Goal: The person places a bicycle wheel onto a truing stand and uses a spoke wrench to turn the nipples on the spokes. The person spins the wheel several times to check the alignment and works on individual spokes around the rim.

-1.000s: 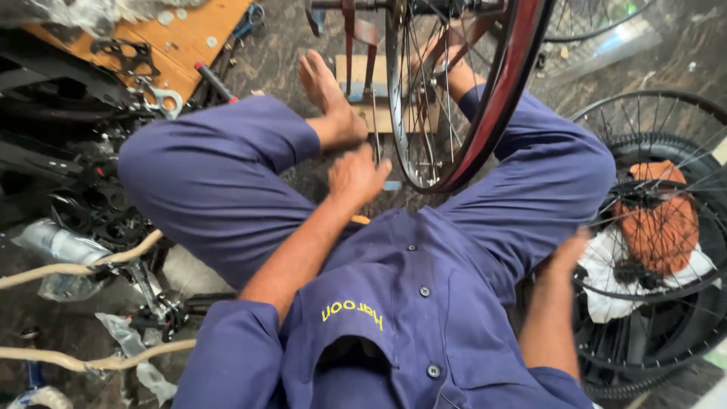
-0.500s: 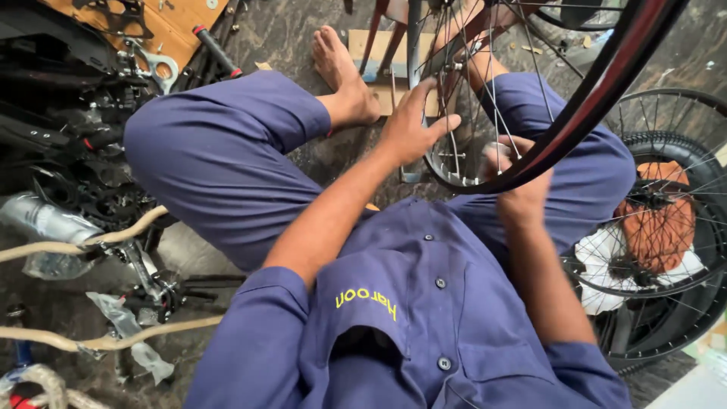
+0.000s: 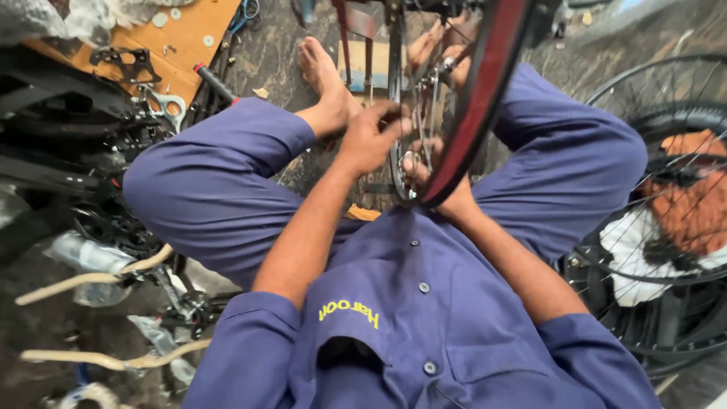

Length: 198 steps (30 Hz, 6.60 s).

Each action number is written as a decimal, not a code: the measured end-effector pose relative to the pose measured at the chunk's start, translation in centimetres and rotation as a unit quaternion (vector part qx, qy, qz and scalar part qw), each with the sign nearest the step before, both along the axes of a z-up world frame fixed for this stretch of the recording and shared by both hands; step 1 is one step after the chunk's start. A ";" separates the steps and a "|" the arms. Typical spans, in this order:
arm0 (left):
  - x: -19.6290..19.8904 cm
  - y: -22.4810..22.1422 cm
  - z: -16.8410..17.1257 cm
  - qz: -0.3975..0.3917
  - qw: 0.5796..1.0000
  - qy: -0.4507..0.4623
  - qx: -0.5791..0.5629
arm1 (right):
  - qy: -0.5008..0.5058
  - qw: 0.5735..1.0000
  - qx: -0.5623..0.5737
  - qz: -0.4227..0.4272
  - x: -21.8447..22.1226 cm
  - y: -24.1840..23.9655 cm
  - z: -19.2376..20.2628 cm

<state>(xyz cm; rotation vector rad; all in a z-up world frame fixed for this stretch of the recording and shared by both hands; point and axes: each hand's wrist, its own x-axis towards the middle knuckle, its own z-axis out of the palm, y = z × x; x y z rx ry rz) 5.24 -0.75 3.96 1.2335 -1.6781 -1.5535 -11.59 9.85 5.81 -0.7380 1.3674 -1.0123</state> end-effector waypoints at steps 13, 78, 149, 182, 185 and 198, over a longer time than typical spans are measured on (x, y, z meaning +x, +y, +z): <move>0.1 1.8 1.8 0.008 1.000 0.016 -0.018 | -0.137 0.991 0.005 -0.004 -3.1 0.2 -3.8; 2.9 2.0 2.3 -0.115 0.988 -0.059 0.087 | 0.275 0.908 -0.206 0.238 -2.6 -1.7 2.4; 2.5 4.2 5.5 -0.045 0.923 0.159 0.347 | 0.297 0.882 -0.340 0.131 -2.4 2.8 3.5; 0.1 4.7 7.4 -0.036 0.788 0.443 0.426 | 0.234 0.901 -0.347 0.116 -3.4 1.4 11.0; 1.8 4.4 5.5 -0.071 0.847 0.356 0.388 | 0.239 0.898 -0.348 0.125 -3.3 2.1 9.5; 0.8 1.6 10.7 -0.159 0.960 0.012 0.230 | 0.249 0.896 -0.349 0.120 -3.0 2.3 8.8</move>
